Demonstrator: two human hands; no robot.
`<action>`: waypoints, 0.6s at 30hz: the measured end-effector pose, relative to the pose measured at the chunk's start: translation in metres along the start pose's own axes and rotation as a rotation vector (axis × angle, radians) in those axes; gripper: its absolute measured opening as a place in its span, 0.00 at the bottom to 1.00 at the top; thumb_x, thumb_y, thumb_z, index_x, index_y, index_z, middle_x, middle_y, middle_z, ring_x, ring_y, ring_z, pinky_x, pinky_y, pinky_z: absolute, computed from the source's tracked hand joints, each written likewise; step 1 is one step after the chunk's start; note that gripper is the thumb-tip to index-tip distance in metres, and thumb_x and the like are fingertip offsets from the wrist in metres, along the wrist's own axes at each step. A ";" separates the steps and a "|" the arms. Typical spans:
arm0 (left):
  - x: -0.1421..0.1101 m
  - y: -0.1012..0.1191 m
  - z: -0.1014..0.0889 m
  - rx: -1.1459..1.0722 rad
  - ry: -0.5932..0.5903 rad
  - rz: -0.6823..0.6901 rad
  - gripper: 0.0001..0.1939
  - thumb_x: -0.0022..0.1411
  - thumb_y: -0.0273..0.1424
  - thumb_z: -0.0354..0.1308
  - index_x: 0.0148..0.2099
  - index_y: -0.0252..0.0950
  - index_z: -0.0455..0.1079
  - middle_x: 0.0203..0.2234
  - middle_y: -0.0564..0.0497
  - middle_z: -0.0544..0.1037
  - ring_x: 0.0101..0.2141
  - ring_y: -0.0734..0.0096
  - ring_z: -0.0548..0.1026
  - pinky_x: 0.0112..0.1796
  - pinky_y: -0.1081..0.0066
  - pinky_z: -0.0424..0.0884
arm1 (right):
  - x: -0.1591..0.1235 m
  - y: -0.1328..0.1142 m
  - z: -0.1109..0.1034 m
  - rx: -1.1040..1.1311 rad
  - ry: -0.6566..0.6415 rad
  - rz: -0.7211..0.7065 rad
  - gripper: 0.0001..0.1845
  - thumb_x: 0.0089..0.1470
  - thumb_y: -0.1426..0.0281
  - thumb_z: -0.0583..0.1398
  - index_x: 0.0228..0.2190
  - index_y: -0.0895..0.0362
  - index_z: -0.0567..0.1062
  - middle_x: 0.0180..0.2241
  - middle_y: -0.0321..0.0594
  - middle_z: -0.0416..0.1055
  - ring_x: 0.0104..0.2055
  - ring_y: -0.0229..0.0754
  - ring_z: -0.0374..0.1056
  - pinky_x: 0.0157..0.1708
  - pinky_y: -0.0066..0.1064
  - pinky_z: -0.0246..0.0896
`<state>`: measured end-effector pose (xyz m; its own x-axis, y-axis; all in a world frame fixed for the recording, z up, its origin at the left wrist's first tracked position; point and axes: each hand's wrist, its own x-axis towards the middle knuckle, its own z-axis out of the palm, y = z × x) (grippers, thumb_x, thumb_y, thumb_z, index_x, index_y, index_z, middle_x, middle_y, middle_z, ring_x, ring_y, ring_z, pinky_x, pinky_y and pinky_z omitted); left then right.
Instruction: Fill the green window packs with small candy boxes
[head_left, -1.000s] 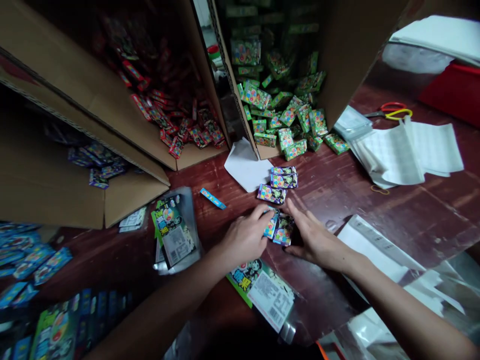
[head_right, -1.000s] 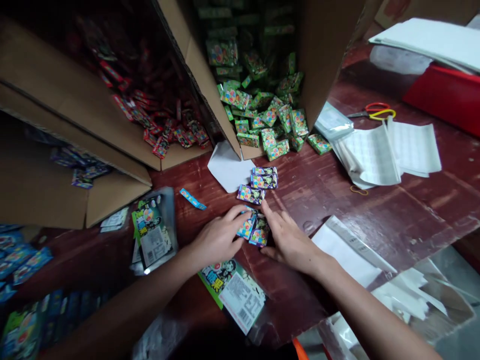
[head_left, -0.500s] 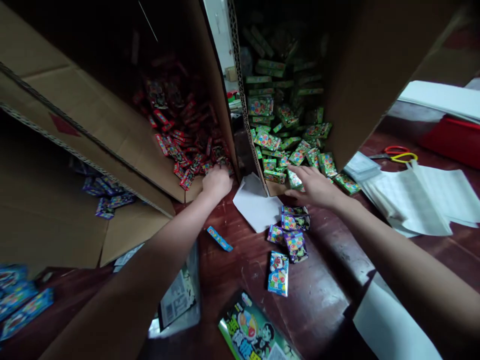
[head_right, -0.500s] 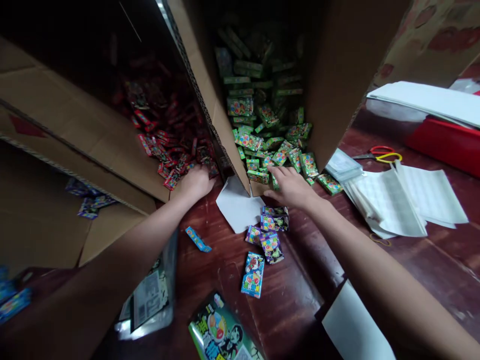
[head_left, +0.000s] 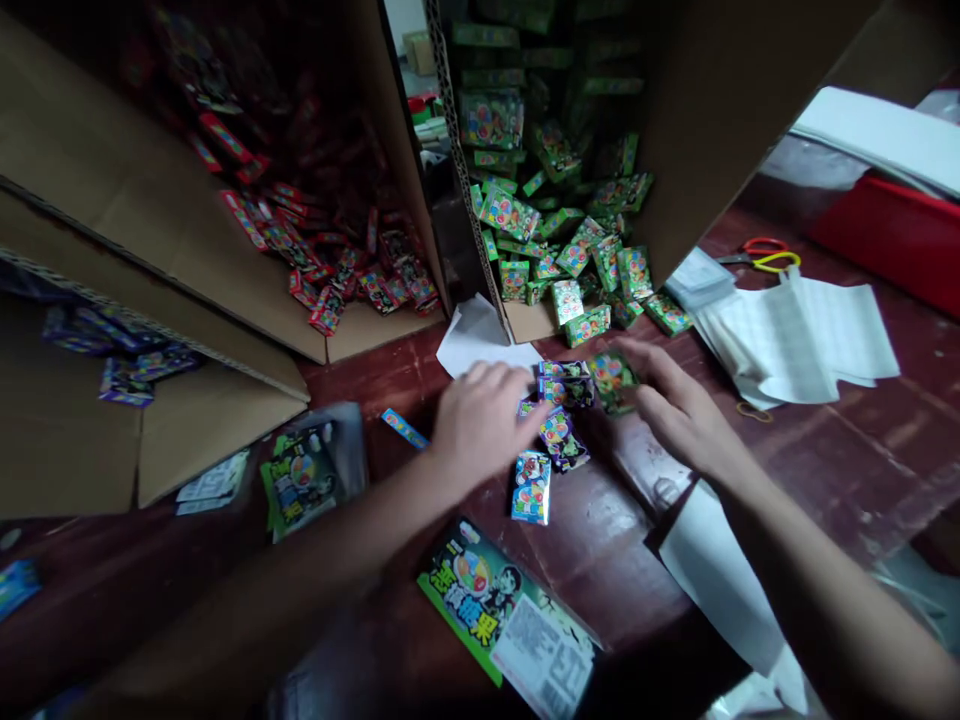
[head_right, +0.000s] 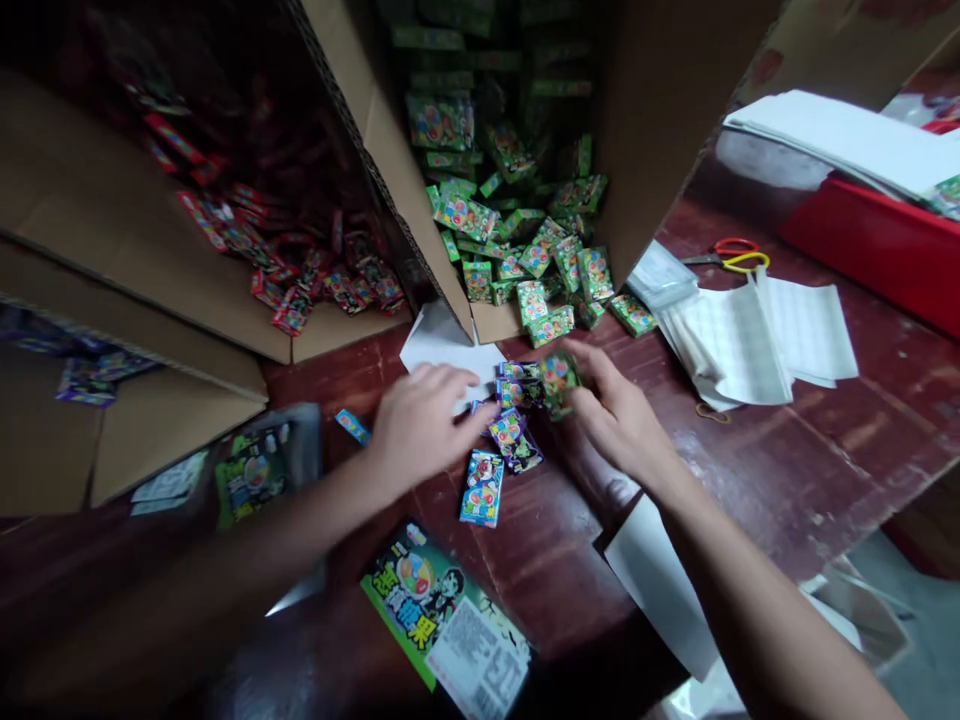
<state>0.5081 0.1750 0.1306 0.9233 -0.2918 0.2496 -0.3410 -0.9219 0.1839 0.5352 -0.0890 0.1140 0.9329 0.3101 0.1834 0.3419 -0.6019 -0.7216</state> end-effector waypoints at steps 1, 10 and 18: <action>-0.008 0.019 0.006 -0.003 -0.040 0.030 0.23 0.66 0.50 0.56 0.52 0.39 0.70 0.42 0.46 0.77 0.47 0.54 0.71 0.46 0.59 0.68 | -0.023 0.003 0.001 0.045 0.008 0.084 0.29 0.61 0.64 0.53 0.63 0.51 0.61 0.52 0.43 0.73 0.47 0.48 0.72 0.45 0.41 0.68; -0.036 0.077 0.030 -0.016 -0.105 0.240 0.25 0.67 0.35 0.60 0.63 0.38 0.63 0.47 0.45 0.75 0.50 0.53 0.68 0.52 0.53 0.62 | -0.121 -0.003 0.007 -0.306 -0.162 0.323 0.48 0.57 0.43 0.57 0.67 0.57 0.52 0.47 0.52 0.74 0.42 0.55 0.74 0.37 0.44 0.70; -0.080 0.082 0.018 -0.214 -0.310 0.349 0.28 0.67 0.51 0.54 0.61 0.38 0.67 0.58 0.45 0.71 0.56 0.54 0.67 0.55 0.54 0.62 | -0.087 0.016 -0.003 -0.504 -0.371 -0.104 0.49 0.54 0.52 0.63 0.69 0.54 0.50 0.61 0.51 0.63 0.59 0.59 0.61 0.54 0.50 0.63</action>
<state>0.4095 0.1181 0.1083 0.7456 -0.6650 0.0429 -0.6371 -0.6925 0.3384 0.4597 -0.1281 0.0884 0.8213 0.5657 -0.0733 0.5245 -0.7994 -0.2929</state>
